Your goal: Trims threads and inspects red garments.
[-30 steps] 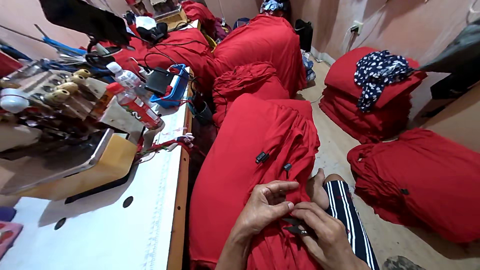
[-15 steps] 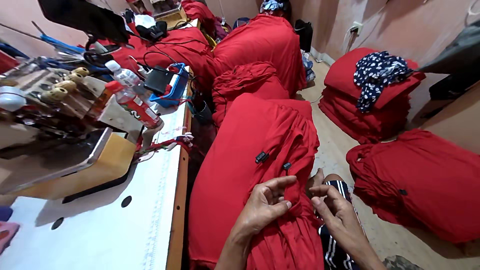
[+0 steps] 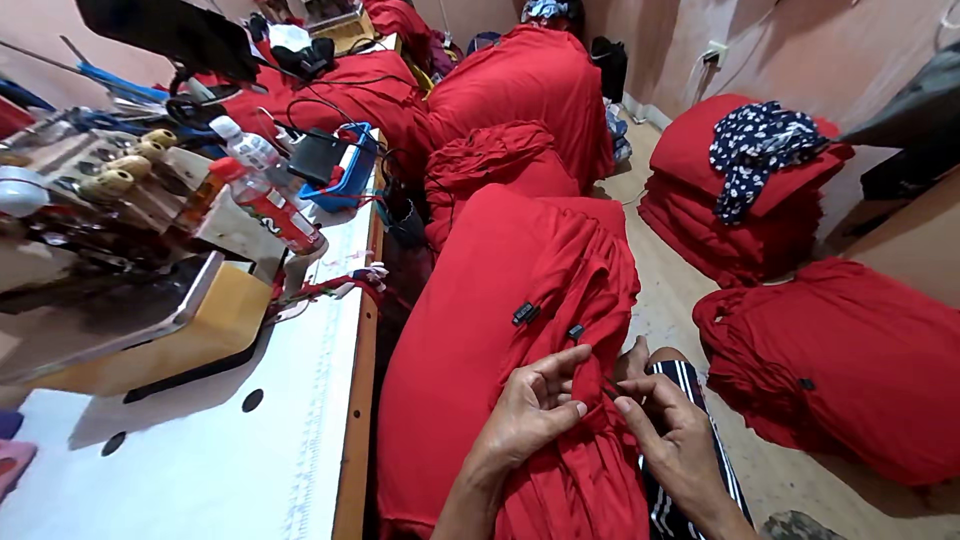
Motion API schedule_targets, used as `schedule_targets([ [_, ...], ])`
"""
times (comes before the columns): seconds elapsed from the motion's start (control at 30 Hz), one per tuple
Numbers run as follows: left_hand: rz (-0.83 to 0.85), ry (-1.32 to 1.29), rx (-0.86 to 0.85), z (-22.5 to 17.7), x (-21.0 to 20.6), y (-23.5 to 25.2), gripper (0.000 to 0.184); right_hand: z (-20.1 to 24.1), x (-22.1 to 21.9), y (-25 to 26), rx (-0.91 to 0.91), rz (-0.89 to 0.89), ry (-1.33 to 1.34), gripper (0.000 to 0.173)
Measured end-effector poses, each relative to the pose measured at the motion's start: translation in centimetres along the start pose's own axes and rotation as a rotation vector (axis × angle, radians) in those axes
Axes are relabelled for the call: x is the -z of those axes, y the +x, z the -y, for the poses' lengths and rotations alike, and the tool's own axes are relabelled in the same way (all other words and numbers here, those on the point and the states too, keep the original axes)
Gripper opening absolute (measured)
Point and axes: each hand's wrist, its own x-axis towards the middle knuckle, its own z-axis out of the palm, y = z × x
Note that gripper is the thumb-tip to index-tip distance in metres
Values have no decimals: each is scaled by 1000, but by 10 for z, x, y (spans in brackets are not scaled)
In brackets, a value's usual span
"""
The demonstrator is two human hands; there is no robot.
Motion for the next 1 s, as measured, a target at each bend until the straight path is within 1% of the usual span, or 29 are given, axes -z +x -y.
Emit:
schedule_targets([
  [0.13, -6, 23, -11, 0, -2, 0, 58, 0, 2, -3, 99, -41, -127, 34],
  [0.2, -8, 39, -13, -1, -2, 0, 58, 2, 2, -3, 124, -43, -145, 34],
  [0.43, -8, 53, -32, 1, -2, -1, 57, 3, 2, -4, 114, -28, -134, 31],
  [0.6, -4, 55, -22, 0, -1, -1, 56, 4, 6, 0, 131, -94, -79, 31],
  [0.67, -2, 61, -16, 0, -1, -1, 56, 4, 12, 5, 98, -100, -19, 37],
  [0.73, 6, 69, -20, 0, -1, -1, 56, 5, 15, 10, 31, -31, 67, 49],
  [0.77, 8, 71, -22, 0, -2, -1, 55, 4, 14, 11, -6, 10, 92, 51],
  [0.8, 11, 73, -20, 1, -2, -1, 55, 3, 10, 12, -32, 34, 101, 45],
  [0.9, 18, 103, -25, 1, -2, 0, 55, 4, -3, 13, -12, 21, 72, 16],
  [0.93, 20, 110, -30, 2, -2, -1, 55, 7, -5, 13, 4, 12, 58, 13],
  [1.0, 24, 117, -34, 3, -1, -1, 55, 11, 0, 13, 38, 10, 42, 13],
])
